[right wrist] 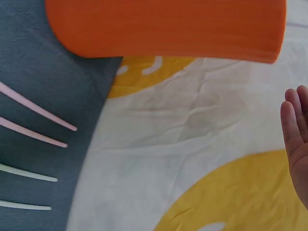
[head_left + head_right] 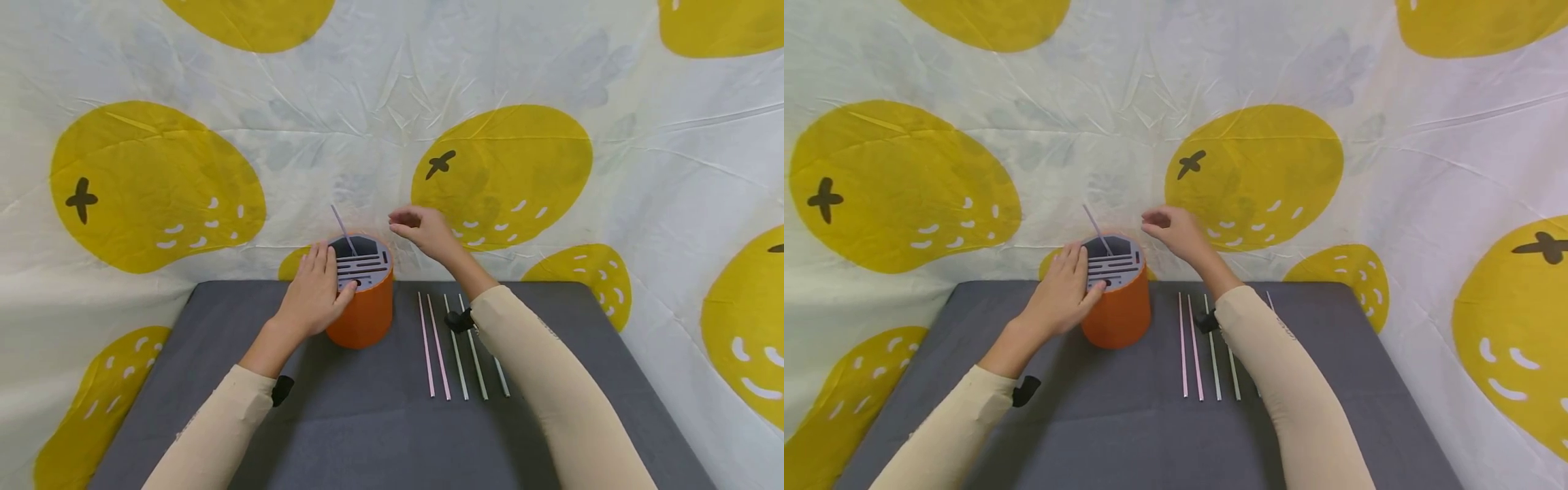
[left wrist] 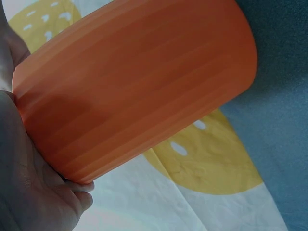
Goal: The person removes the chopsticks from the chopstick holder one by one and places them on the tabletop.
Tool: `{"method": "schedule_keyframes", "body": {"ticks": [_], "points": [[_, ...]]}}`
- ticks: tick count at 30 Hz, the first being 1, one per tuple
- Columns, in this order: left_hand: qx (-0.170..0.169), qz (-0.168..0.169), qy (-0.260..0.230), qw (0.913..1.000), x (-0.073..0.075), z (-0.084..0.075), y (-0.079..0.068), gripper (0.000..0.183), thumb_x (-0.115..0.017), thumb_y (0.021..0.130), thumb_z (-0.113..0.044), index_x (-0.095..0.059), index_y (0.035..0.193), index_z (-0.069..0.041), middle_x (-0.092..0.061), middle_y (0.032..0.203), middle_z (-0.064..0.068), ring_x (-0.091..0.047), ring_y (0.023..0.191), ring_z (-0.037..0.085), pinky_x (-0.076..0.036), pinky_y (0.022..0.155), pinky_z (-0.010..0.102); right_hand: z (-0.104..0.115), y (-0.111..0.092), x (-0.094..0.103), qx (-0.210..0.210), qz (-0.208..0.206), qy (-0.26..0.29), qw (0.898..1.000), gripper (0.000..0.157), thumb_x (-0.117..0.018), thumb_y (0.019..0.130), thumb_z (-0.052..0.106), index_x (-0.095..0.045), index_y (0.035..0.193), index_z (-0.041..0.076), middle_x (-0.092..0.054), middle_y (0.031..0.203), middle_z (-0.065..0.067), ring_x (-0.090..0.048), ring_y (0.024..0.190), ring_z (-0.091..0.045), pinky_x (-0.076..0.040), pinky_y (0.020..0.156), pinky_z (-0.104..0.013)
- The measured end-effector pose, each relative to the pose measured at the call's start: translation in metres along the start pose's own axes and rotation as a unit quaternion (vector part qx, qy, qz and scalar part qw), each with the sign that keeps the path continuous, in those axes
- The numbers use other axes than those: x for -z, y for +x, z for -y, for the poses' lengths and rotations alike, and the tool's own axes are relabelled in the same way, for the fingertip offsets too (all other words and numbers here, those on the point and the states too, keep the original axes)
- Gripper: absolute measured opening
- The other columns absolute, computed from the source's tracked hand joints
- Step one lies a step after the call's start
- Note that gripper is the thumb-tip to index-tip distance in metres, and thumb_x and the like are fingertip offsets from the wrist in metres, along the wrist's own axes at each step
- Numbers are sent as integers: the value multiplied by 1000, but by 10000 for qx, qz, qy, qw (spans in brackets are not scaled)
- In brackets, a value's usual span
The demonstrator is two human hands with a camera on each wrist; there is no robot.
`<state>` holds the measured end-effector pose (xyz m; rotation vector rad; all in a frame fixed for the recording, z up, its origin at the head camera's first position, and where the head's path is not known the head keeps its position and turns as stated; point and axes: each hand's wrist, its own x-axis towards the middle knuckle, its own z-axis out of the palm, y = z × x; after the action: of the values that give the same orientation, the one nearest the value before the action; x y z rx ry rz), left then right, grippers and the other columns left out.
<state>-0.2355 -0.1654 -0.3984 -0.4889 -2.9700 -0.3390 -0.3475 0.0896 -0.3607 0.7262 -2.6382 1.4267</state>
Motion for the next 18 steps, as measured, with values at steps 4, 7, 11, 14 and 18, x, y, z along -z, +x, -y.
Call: {"method": "schedule_keyframes", "body": {"ticks": [4,7,11,14,18], "points": [[2,2,-26,10000,-1,-1,0,85,-32,108,-54,-13,162,9,-8,171,27,-6,160,42,-11,129,57,15,14,-8,80,299,-199,9993,34,-71,99,20,-70,129,4,-74,124,-11,-70,114,-26,-56,101,-42],[2,4,-18,10000,-1,-1,0,85,-31,108,-54,-13,162,9,-8,171,27,-6,160,42,-11,129,56,25,24,-14,135,530,-354,9979,35,-71,100,21,-69,131,4,-73,124,-11,-69,116,-26,-54,104,-42],[-16,-3,0,10000,0,-2,-1,85,-31,108,-54,-13,162,9,-8,171,27,-6,160,42,-12,129,56,32,36,-23,135,737,-610,9953,37,-71,100,21,-68,133,4,-73,126,-11,-68,118,-26,-53,105,-39],[-29,-18,-14,10000,1,-2,-1,85,-32,108,-53,-14,161,10,-9,171,28,-7,160,43,-12,129,57,35,41,-29,105,808,-729,9940,37,-71,99,21,-69,132,4,-73,126,-11,-68,117,-26,-53,105,-38],[-57,-11,-25,10000,0,-4,-1,84,-32,108,-53,-14,161,10,-9,171,28,-7,160,43,-11,129,57,40,45,-37,52,855,-723,9937,34,-72,98,18,-71,129,4,-74,123,-12,-69,114,-26,-55,102,-37]]}}
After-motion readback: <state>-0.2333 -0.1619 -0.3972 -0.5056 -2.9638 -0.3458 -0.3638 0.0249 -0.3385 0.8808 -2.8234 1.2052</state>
